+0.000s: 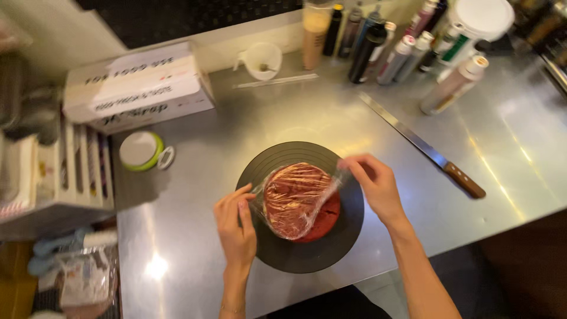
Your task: The person unwraps a red velvet cake on a turntable, removes the top layer using a long spatula, and then uses the spatula to slice the remaining cake into sections, discarding some cake pieces in a trash bin.
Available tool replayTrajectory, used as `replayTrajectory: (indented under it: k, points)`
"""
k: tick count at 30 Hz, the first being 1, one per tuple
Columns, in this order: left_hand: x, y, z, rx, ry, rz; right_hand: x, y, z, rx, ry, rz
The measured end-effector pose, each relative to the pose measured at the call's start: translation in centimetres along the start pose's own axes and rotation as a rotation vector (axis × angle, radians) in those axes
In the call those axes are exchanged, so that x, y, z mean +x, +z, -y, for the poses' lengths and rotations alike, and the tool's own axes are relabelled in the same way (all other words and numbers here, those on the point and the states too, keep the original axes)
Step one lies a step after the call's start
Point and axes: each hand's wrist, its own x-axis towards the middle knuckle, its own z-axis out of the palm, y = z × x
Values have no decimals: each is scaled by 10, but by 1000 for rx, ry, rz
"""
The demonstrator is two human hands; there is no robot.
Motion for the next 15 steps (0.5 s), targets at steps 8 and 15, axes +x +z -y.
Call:
replayTrajectory:
  k: [8, 15]
  points:
    - [41, -9, -68, -474, -457, 251, -35, 50, 119, 351, -318, 214]
    - [-20, 51, -158, -1202, -413, 237, -128, -40, 91, 349, -215, -67]
